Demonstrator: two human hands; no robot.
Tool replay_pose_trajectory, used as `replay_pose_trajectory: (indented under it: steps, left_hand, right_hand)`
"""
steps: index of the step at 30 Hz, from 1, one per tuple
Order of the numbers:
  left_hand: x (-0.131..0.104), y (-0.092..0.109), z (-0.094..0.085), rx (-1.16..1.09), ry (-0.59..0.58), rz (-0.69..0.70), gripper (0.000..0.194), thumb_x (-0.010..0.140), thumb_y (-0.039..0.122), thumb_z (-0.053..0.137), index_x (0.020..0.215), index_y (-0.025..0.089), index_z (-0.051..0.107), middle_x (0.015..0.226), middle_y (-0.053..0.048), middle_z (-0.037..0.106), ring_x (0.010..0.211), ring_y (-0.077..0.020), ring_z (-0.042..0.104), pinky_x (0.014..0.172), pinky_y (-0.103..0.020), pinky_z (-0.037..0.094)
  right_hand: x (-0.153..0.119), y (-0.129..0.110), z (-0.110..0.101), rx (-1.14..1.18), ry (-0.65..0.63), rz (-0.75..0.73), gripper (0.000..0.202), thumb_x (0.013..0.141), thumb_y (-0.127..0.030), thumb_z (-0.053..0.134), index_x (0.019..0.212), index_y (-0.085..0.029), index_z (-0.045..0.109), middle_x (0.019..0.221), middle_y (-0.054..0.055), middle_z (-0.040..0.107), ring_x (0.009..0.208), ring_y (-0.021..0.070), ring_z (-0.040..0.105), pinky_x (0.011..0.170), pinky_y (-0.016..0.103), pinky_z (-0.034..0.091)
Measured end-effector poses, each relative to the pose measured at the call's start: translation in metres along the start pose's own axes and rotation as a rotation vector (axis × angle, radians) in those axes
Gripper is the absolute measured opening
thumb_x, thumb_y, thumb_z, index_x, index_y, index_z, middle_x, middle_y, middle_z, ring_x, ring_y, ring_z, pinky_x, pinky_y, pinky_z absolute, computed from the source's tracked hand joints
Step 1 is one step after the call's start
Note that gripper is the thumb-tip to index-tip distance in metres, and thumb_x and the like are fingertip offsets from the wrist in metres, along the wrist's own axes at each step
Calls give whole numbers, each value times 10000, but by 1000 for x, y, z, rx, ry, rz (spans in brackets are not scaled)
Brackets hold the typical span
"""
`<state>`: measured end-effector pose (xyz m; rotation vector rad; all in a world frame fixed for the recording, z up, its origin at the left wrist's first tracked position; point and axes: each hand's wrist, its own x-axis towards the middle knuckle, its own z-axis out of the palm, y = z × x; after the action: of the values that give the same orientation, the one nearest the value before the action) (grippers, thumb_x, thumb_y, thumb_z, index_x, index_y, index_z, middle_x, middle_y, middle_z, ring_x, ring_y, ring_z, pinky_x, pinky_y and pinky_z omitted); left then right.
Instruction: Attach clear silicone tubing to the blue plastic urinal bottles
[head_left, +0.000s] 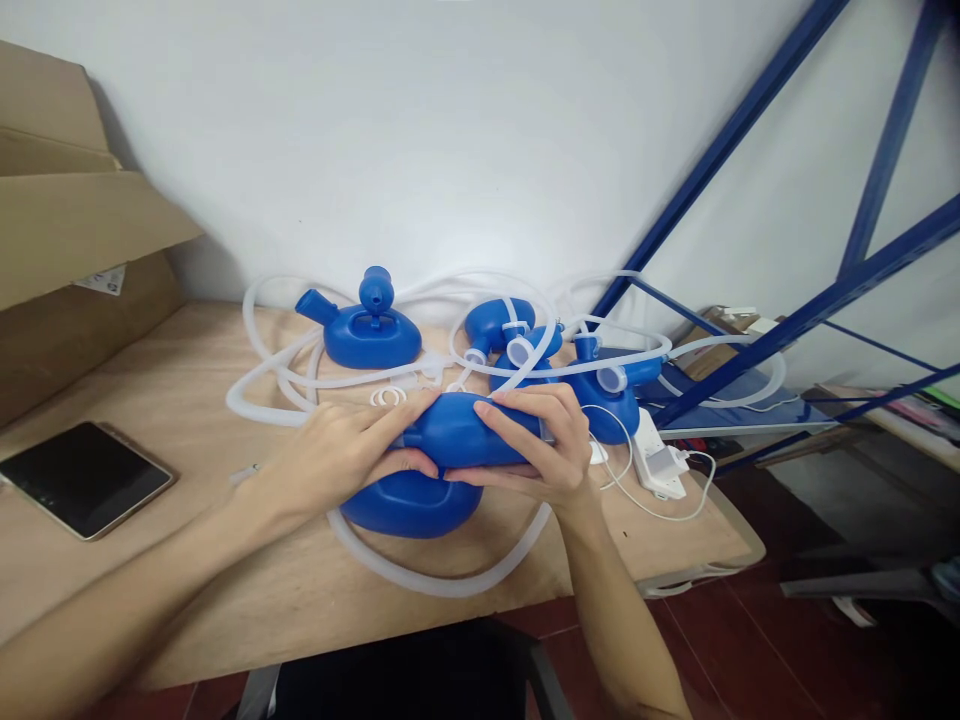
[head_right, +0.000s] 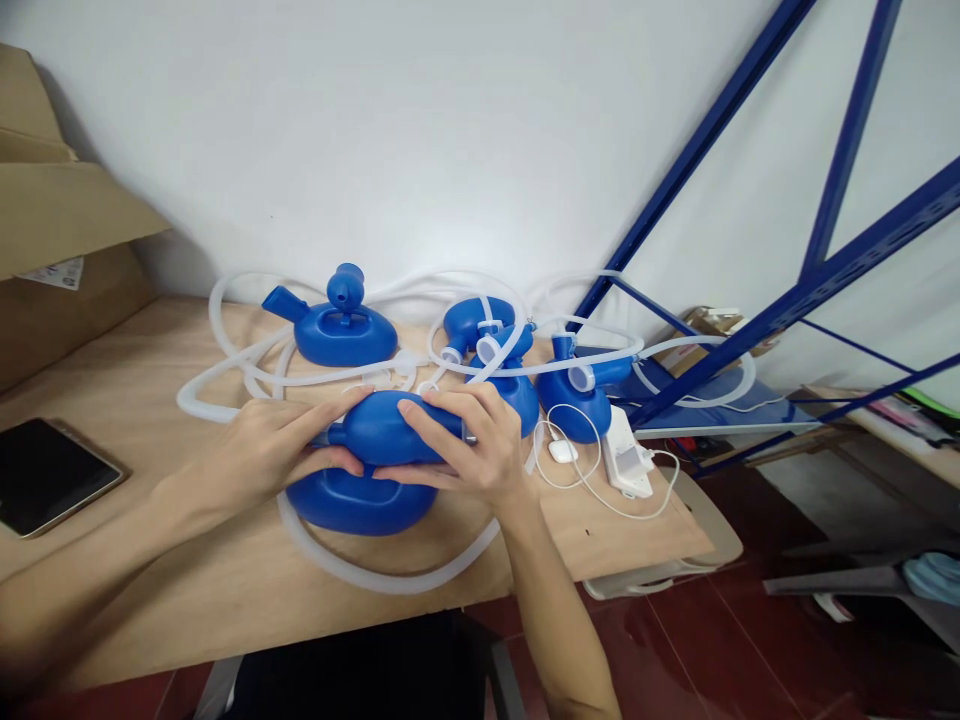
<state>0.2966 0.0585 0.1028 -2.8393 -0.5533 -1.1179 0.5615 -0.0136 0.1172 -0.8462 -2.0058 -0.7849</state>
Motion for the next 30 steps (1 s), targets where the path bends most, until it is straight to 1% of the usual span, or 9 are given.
replay_pose_trajectory:
  steps: [5, 10, 13, 16, 18, 21, 23, 25, 30]
  left_hand:
    - [8, -5, -7, -91, 21, -171, 698, 982, 714, 512, 1503, 254, 577, 1039, -50, 818, 825, -206, 774, 799, -293, 603]
    - [9, -42, -26, 122, -72, -465, 705, 942, 719, 594, 1478, 262, 631, 786, -49, 766, 655, -250, 710, 638, -334, 569]
    - [-2, -68, -44, 108, -298, -452, 599, 968, 680, 576, 1397, 280, 697, 904, -73, 800, 760, -264, 754, 642, -309, 574]
    - [-18, -80, -54, -101, -611, -313, 448, 1044, 538, 532, 1438, 357, 647, 1193, -33, 792, 1028, -221, 771, 829, -270, 601]
    - [-26, -82, -56, -158, -719, -324, 456, 1058, 477, 518, 1491, 354, 592, 1164, -16, 804, 972, -190, 786, 797, -236, 602]
    - [-28, -82, -60, -103, -604, -361, 648, 994, 563, 595, 1578, 305, 492, 1218, -66, 795, 985, -240, 794, 765, -260, 618]
    - [-22, -77, -63, -131, -438, -350, 852, 949, 628, 643, 1665, 300, 320, 1399, -112, 710, 1199, -290, 728, 890, -323, 625]
    - [-13, -68, -63, -256, -323, -352, 902, 960, 629, 636, 1694, 335, 200, 1513, -119, 623, 1294, -289, 673, 963, -362, 617]
    - [8, -31, -40, -304, -191, -412, 792, 834, 673, 751, 1505, 297, 560, 1364, -90, 718, 1139, -317, 726, 979, -442, 614]
  right_hand:
    - [20, 17, 14, -15, 43, -124, 592, 800, -542, 872, 1321, -313, 708, 1062, 66, 753, 968, 257, 692, 821, 404, 608]
    - [50, 16, 4, -145, 158, -200, 451, 785, -468, 906, 1181, -328, 741, 1039, 47, 739, 941, 248, 685, 798, 391, 607]
    - [61, 15, -12, -119, 227, -38, 599, 738, -468, 941, 1255, -292, 697, 1088, 83, 720, 969, 285, 686, 826, 453, 597]
    - [63, 22, -10, 174, 138, 103, 798, 735, -575, 911, 1417, -359, 556, 1113, 62, 731, 987, 301, 704, 878, 509, 586]
    - [62, 29, 4, 329, 57, 136, 814, 730, -597, 902, 1411, -358, 526, 1131, 52, 735, 1026, 299, 710, 928, 517, 576]
    - [61, 33, 29, 346, -73, 146, 710, 736, -584, 905, 1296, -285, 588, 1151, 62, 735, 1059, 287, 708, 937, 482, 574]
    - [62, 29, 43, 359, -148, 135, 660, 752, -594, 888, 1247, -255, 612, 1149, 67, 739, 1062, 274, 704, 929, 451, 577]
    - [63, 22, 53, 402, -189, 104, 596, 796, -563, 866, 1229, -241, 615, 1152, 72, 740, 1084, 263, 694, 952, 438, 571]
    - [62, 4, 60, 510, -193, -15, 450, 914, -493, 770, 1260, -257, 605, 1236, 76, 727, 1176, 248, 667, 1052, 451, 551]
